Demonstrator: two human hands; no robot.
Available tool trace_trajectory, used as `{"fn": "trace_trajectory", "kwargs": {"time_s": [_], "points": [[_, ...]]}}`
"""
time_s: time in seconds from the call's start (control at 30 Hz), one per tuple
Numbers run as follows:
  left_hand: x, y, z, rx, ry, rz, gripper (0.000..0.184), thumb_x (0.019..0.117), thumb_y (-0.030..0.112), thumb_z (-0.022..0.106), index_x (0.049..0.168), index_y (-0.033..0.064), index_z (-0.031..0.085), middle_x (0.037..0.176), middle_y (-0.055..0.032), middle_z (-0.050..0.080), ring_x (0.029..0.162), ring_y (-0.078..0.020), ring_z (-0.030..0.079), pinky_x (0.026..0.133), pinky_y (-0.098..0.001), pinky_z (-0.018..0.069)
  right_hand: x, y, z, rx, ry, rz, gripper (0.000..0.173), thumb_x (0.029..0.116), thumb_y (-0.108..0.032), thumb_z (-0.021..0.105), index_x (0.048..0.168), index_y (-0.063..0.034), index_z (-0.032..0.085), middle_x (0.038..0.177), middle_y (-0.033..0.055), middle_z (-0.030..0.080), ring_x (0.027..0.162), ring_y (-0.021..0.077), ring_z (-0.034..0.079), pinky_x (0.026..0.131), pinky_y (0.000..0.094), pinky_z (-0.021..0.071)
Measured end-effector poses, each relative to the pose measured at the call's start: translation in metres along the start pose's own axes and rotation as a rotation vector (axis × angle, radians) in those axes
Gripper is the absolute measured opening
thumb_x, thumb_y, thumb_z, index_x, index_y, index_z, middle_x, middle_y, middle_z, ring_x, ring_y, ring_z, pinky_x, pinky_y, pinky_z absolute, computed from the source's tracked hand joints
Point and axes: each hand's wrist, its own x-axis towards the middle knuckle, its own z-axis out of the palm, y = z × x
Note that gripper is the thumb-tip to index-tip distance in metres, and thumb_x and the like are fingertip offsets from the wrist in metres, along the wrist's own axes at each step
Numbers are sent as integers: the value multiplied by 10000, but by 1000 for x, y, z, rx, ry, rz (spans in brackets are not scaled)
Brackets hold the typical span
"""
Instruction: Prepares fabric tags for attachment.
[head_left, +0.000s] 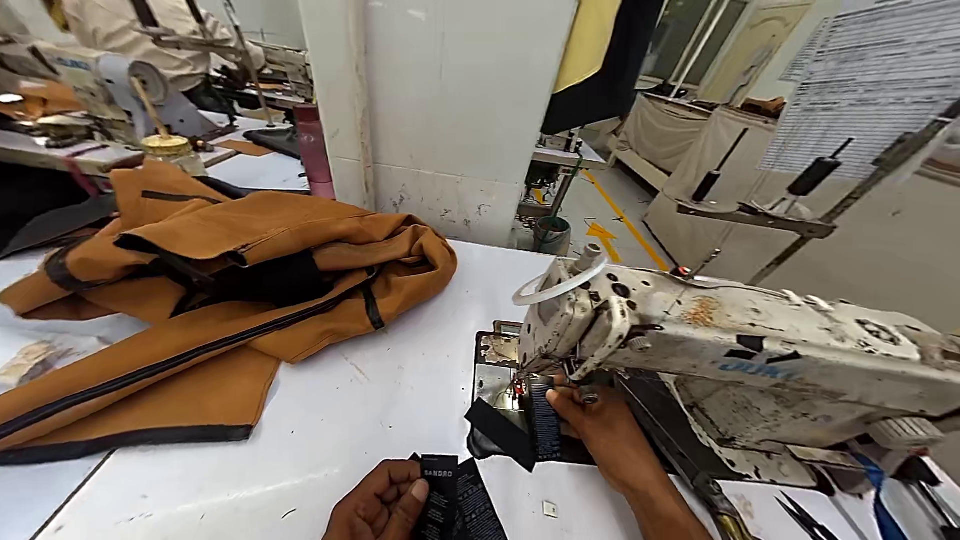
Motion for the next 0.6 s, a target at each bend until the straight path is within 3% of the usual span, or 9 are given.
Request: {"fn": "trace_trajectory", "kwargs": {"time_s": [0.3, 0.6], "points": [[1, 0, -1, 0, -5, -19, 97, 1021, -13, 565, 1093, -15, 629, 908, -79, 739, 756, -148, 725, 685, -315, 628, 10, 2, -1, 70, -18, 50, 158, 961, -92, 717, 1079, 7, 682, 965, 126, 739, 868, 220, 748, 770, 357, 652], [1, 1, -1, 12, -8, -30, 97, 1022, -10, 567, 1094, -20, 630, 901, -83, 738, 756, -151, 725, 682, -317, 628, 13, 9, -3, -74, -92, -66, 179, 987, -231, 690, 1046, -67, 730, 922, 67, 732, 835, 164, 706, 747, 326, 599]]}}
